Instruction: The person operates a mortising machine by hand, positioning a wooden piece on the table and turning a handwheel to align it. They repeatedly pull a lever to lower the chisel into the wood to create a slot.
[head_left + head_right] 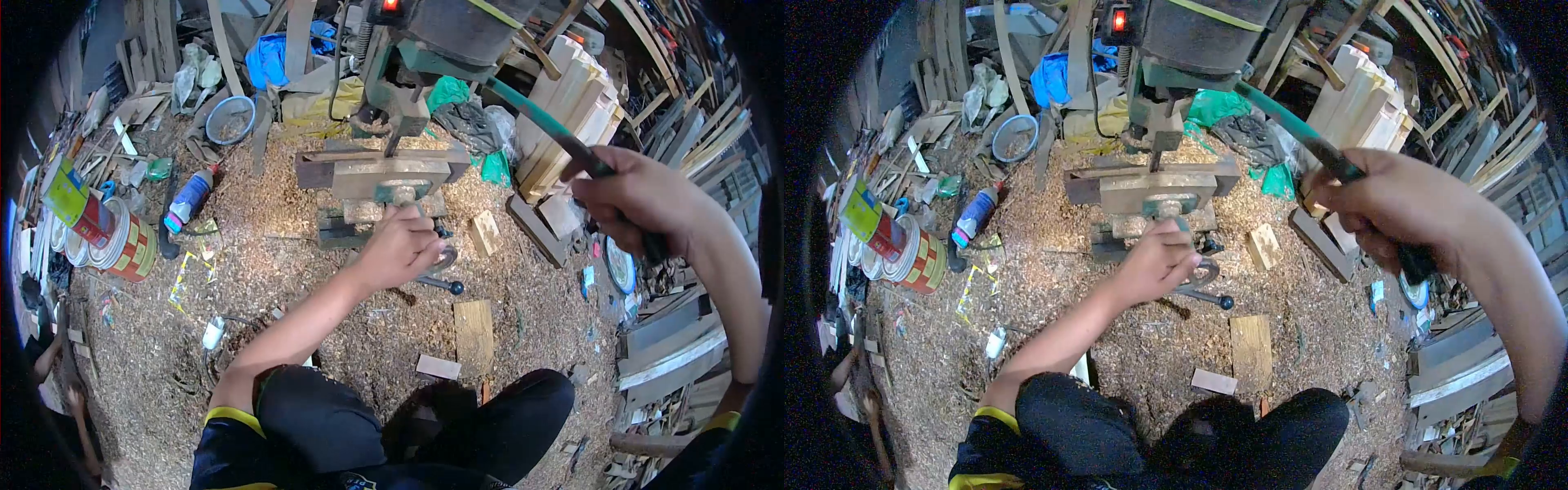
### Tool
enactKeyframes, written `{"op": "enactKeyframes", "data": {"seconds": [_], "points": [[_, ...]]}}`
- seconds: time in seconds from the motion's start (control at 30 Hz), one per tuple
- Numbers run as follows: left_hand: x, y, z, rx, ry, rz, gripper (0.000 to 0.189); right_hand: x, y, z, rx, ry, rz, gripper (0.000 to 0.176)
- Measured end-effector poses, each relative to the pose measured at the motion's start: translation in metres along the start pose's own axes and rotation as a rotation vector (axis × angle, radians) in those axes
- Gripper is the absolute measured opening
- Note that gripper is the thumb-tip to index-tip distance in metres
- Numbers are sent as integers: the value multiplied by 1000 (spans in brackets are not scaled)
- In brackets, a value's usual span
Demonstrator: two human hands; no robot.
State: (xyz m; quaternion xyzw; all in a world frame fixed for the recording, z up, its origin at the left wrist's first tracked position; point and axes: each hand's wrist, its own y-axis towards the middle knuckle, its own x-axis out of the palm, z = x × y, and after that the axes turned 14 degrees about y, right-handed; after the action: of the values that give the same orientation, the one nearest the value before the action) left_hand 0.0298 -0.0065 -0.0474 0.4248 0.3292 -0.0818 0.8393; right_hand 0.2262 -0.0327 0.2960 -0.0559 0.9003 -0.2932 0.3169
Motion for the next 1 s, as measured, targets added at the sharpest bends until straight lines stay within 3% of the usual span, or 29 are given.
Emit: {"op": "enactKeyframes", "data": {"seconds": [0.03,0.1,0.17,0.27,0.33,0.47,0.53,0.57,0.67,0.7,0.77,0.83,0.87,0.9,0.97,1.0], "points": [[1,0,0,-9,-15,25,33,7,-6,-6,20,-141,85,15],[9,-2,-1,8,-39,106,34,14,-11,-21,46,-286,125,14],[4,-2,-3,5,-22,61,33,2,-10,-39,51,-477,164,15],[0,2,-3,5,2,-28,29,-68,-8,-98,197,-219,-36,25],[1,1,-4,0,-16,-26,29,-53,-20,-139,185,-225,-74,23],[3,0,-4,-17,-48,-7,25,-65,-18,-140,161,-364,6,21],[3,1,-5,-12,-23,-22,25,-63,-16,-138,113,-339,-81,22],[2,1,-5,-13,-29,-34,25,-58,-24,-136,132,-293,22,23],[3,0,-6,-25,-34,-50,26,-64,-17,-138,134,-380,-35,26],[5,0,-7,-29,-45,-48,26,-76,-11,-132,120,-396,-94,32],[2,1,-8,-35,-57,-89,26,-55,-14,-103,203,-332,136,23],[3,-1,-9,-26,-64,-62,26,-20,-9,-50,183,-173,218,23],[4,-1,-9,-14,-70,-37,26,-19,2,2,-155,-402,145,26],[2,-1,-9,-18,-73,-70,28,-1,9,26,-95,-10,115,28],[1,1,-8,-30,-70,-72,28,30,24,62,-331,2,160,20],[1,2,-8,-42,-67,-72,29,35,22,52,-119,42,159,17]]}}
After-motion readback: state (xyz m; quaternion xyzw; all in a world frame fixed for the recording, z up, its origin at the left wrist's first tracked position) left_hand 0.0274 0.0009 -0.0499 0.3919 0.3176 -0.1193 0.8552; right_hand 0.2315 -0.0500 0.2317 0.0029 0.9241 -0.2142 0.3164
